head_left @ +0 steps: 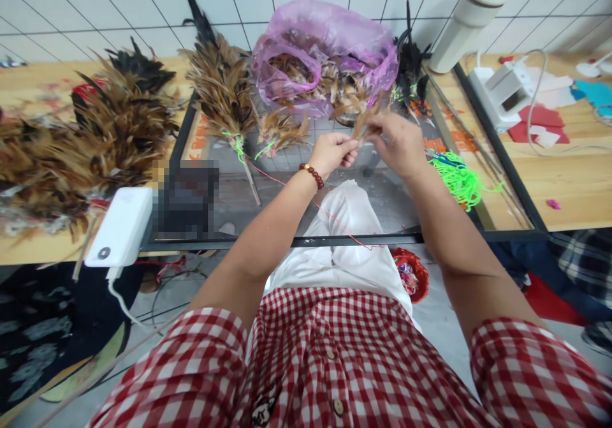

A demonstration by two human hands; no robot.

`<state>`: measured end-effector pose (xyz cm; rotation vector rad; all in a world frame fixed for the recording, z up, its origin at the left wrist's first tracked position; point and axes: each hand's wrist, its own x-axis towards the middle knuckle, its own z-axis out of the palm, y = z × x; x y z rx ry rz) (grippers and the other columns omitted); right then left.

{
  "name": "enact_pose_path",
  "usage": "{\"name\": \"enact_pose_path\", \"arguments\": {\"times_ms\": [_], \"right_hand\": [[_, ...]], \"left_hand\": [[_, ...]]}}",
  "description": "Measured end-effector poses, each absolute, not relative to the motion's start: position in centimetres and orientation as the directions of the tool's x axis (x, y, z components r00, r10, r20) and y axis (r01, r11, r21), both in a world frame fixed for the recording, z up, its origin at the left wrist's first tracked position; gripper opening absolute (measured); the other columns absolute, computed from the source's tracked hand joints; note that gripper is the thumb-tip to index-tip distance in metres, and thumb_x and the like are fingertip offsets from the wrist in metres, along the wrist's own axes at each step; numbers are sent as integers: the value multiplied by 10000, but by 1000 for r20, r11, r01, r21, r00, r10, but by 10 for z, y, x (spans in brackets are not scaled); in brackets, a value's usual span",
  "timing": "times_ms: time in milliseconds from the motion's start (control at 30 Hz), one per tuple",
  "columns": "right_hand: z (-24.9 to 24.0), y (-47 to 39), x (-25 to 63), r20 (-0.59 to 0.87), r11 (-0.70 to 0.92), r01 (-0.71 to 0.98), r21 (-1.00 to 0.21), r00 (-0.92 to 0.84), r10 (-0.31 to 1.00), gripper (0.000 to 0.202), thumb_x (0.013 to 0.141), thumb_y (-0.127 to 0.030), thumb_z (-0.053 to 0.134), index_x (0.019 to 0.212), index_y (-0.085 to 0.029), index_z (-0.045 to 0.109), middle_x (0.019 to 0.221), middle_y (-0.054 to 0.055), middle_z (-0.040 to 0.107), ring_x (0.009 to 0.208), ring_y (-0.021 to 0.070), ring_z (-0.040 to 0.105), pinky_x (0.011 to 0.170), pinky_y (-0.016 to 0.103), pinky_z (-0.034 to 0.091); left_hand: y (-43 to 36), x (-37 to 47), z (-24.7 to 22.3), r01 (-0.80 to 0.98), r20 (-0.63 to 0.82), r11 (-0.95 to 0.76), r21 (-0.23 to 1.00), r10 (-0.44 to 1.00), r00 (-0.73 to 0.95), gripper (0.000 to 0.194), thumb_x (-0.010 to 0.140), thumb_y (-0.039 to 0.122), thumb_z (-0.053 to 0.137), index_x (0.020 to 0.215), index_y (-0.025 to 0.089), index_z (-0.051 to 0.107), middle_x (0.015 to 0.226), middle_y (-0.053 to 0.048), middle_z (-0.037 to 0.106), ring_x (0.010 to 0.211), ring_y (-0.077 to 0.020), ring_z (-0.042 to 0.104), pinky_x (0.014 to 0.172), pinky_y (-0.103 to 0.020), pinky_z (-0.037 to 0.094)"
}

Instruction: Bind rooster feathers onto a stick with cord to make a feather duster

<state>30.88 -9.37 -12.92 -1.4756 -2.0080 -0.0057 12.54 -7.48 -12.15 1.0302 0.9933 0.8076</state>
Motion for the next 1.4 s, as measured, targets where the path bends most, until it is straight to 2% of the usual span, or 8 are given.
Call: {"name": "enact_pose_path", "arguments": {"times_ms": [100, 200, 333, 500, 667, 800, 1033, 1400], "right_hand": [[-133, -87, 307, 434, 264, 751, -605, 33, 900, 423, 984, -480, 629, 1336, -250, 672, 1213, 123, 722, 1025, 254, 695, 923, 451, 579], [-135, -85, 303, 181, 190, 423, -886, -61, 982, 552, 801, -685, 795, 1111, -231, 735, 980, 75, 738, 863, 216, 682, 750, 371, 587], [-133, -90, 294, 36, 50, 95, -994, -142, 989, 658, 547, -784, 905, 798, -211, 702, 748, 36, 690, 688, 170, 630, 653, 320, 540], [-133, -88, 289, 82, 74, 110, -991, 70, 994, 580, 605, -704, 917, 606, -205, 622, 615, 17, 634, 588, 143, 575, 585, 298, 475], [-143, -82, 295, 94, 80, 205, -976, 60, 994, 586, 618, -706, 898, 596, -200, 605, 610, 2, 571, 587, 121, 510, 564, 286, 428], [-150, -74, 306, 258, 214, 306, -928, 109, 960, 617, 686, -784, 832, 907, -218, 725, 775, 6, 625, 679, 139, 562, 628, 301, 507], [-147, -81, 310, 610, 548, 651, -526, -160, 776, 815, 760, -751, 810, 1404, -284, 634, 1138, 104, 660, 1002, 280, 644, 885, 497, 602], [-166, -64, 328, 413, 129, 822, -554, 137, 900, 478, 941, -633, 648, 1139, -209, 748, 998, 121, 739, 1000, 303, 692, 971, 518, 566]], "left_hand": [[-74, 124, -119, -153, -281, 340, 928, 907, 314, 260, 928, 170, 751, 701, 141, 627, 565, 36, 621, 466, -37, 523, 540, -178, 449], [-75, 124, -119, -172, -323, 412, 895, 863, 388, 253, 925, 209, 766, 717, 143, 638, 594, 33, 625, 475, -36, 517, 529, -177, 441], [-78, 122, -120, -138, -354, 481, 866, 784, 510, 255, 953, 196, 728, 721, 133, 645, 602, 26, 637, 476, -30, 536, 535, -167, 451], [-80, 121, -121, -135, -324, 475, 870, 756, 568, 201, 954, 275, 739, 826, 125, 707, 772, -56, 781, 650, -93, 716, 706, -229, 586], [-82, 128, -126, -95, -320, 410, 907, 818, 478, 227, 916, 245, 785, 758, 120, 680, 642, -21, 719, 546, -69, 648, 637, -201, 543], [-78, 126, -128, -253, -294, 422, 871, 858, 420, 170, 941, 221, 748, 807, 132, 693, 714, -14, 740, 637, -64, 678, 747, -206, 565], [-73, 124, -132, -381, -305, 478, 791, 849, 432, 131, 886, 215, 796, 831, 142, 702, 807, -16, 759, 795, -91, 714, 1024, -309, 563], [-69, 128, -130, -492, -354, 432, 756, 902, 249, 95, 913, 223, 792, 887, 159, 726, 719, 38, 701, 668, -29, 665, 779, -157, 571]]}}
